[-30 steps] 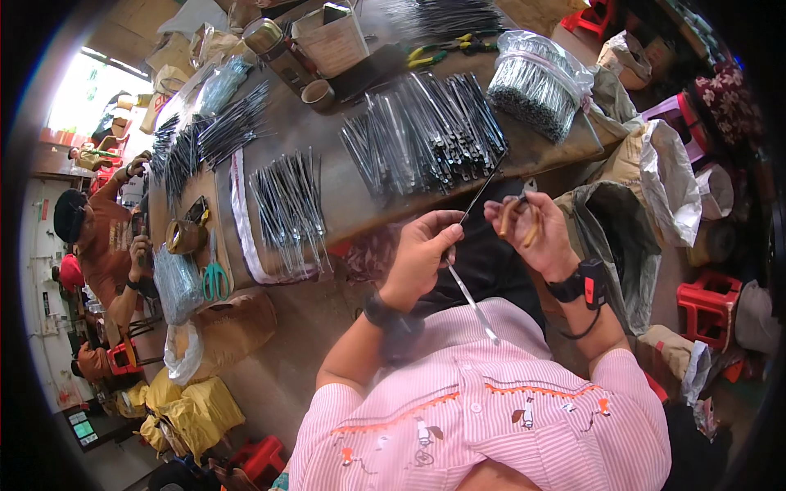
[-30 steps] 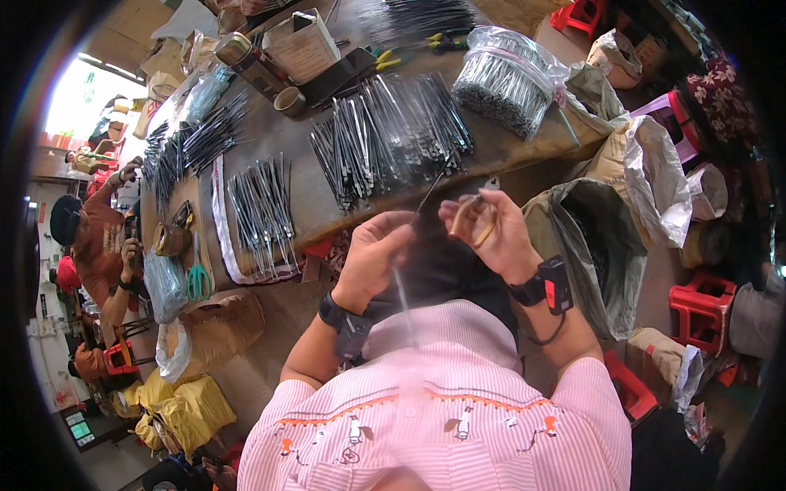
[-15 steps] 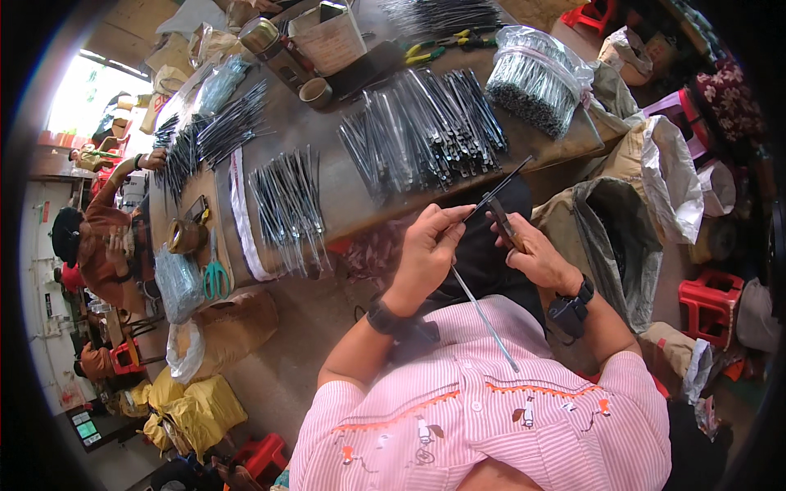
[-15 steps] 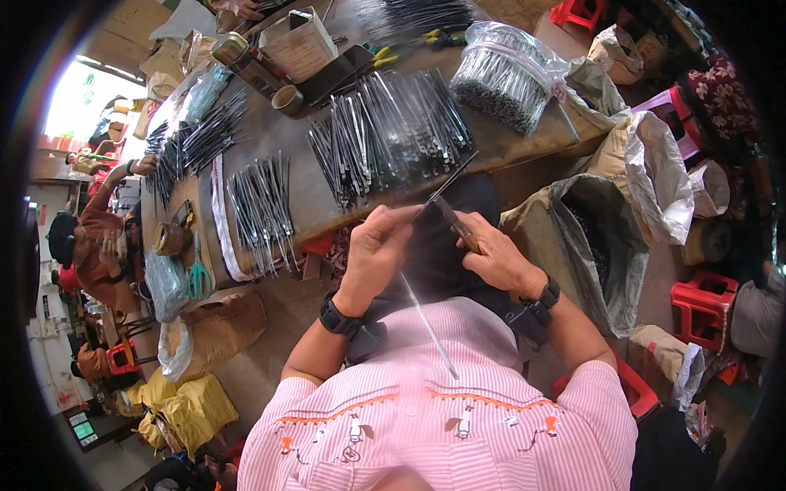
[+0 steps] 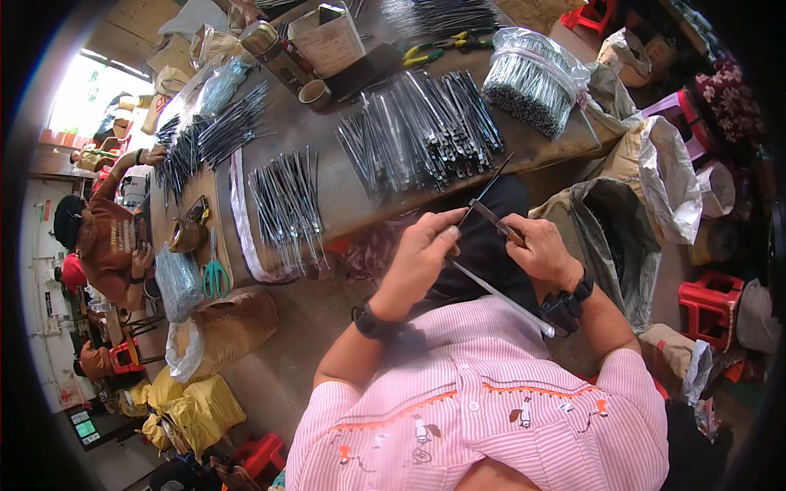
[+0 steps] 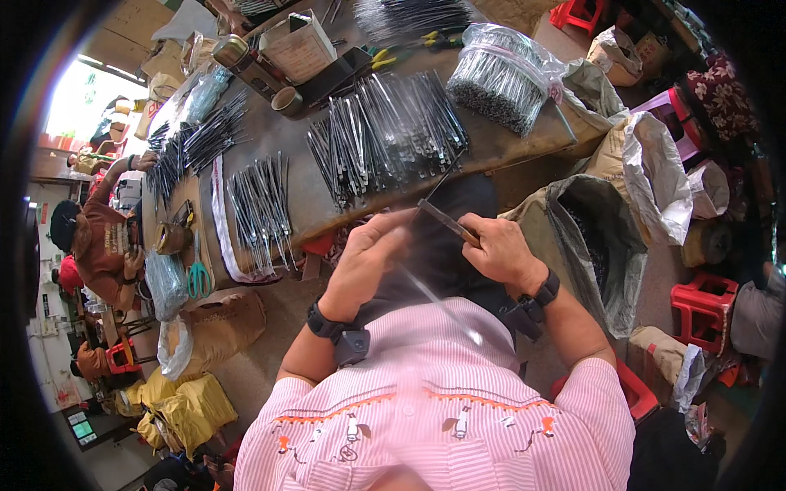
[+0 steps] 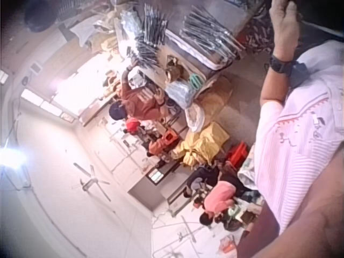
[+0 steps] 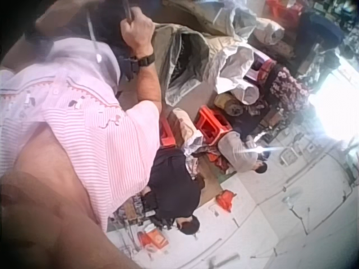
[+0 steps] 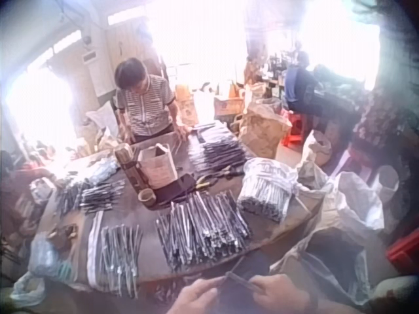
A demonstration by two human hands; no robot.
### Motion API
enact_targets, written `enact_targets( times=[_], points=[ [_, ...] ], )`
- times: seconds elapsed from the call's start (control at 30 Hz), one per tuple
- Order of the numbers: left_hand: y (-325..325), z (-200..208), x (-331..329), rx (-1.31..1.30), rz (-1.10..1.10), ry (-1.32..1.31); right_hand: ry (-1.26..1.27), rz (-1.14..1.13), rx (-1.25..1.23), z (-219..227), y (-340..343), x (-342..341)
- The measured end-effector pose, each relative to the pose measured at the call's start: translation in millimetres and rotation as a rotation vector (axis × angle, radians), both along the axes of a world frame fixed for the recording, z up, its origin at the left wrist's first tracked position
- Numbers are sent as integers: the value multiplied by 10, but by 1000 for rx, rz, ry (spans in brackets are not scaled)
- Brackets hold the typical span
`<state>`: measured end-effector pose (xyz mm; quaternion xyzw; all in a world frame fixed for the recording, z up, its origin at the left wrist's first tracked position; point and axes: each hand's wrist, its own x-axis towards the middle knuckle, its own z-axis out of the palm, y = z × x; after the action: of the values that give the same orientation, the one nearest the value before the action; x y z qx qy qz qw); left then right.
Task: The person repeatedly picks up thin metal rods from a table, uses pliers to cut them to length, and places the cut pieces back on the table. The action is performed one at a time in a repetitive cycle.
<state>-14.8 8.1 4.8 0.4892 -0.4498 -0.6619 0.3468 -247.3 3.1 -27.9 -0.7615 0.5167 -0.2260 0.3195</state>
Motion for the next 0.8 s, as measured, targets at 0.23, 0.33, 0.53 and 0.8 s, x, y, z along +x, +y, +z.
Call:
enact_targets(
  times=[0.23,0.33,0.53,0.8],
  points=[
    [26,-25,255,-304,-57,-145,-25,17,46,-55,-95,148],
    [74,-30,299,-402,43,-385,-3,27,95,-24,-151,240],
    [131,-4,387,-440,197,-575,43,30,100,38,-242,396],
    [219,3,564,-470,118,-818,147,59,98,87,-277,558]
  ],
)
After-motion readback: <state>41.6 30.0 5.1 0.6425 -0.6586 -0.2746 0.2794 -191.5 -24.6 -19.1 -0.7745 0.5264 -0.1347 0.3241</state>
